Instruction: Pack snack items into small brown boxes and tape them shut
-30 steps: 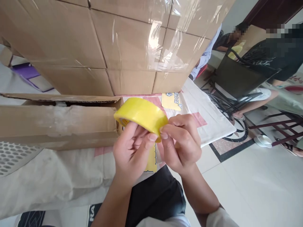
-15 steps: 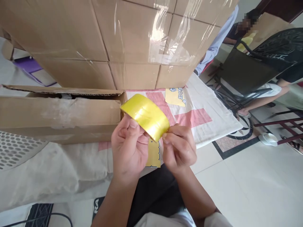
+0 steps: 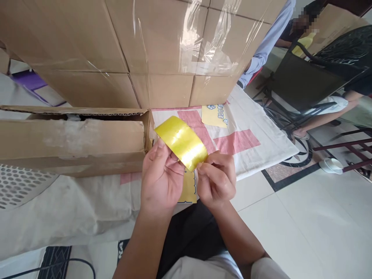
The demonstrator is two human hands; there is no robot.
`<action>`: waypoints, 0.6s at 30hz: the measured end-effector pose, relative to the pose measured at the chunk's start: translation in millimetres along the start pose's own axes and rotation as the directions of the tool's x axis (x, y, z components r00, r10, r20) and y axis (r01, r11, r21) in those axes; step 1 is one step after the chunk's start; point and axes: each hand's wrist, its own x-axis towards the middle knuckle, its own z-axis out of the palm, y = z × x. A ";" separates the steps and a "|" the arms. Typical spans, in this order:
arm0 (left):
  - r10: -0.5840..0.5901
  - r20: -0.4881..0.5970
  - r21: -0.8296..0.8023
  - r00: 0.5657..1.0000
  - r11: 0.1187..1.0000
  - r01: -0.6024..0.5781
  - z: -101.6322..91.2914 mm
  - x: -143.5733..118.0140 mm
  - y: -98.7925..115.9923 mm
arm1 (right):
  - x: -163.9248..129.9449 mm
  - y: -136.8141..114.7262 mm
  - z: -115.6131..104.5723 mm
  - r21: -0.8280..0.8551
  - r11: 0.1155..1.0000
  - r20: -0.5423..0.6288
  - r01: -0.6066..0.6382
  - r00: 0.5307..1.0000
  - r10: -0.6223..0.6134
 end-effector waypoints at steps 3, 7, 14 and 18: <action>-0.001 -0.059 -0.056 0.998 0.998 -0.002 2.0 1.0 -4.0 | -3.6 0.6 1.9 -0.025 0.999 -0.014 -0.032 0.999 0.031; -0.063 -0.068 -0.052 0.996 0.997 0.059 7.1 0.7 -2.7 | -9.9 1.7 4.5 0.074 0.991 0.047 -0.109 0.993 0.105; -0.251 0.225 0.026 0.942 0.967 0.252 6.8 -0.7 11.6 | -16.3 3.0 2.1 0.088 0.993 0.074 -0.083 0.994 0.076; -0.282 0.286 0.225 0.916 0.949 0.222 -9.1 3.7 0.0 | -14.9 1.4 1.7 0.082 0.991 0.049 -0.104 0.994 0.101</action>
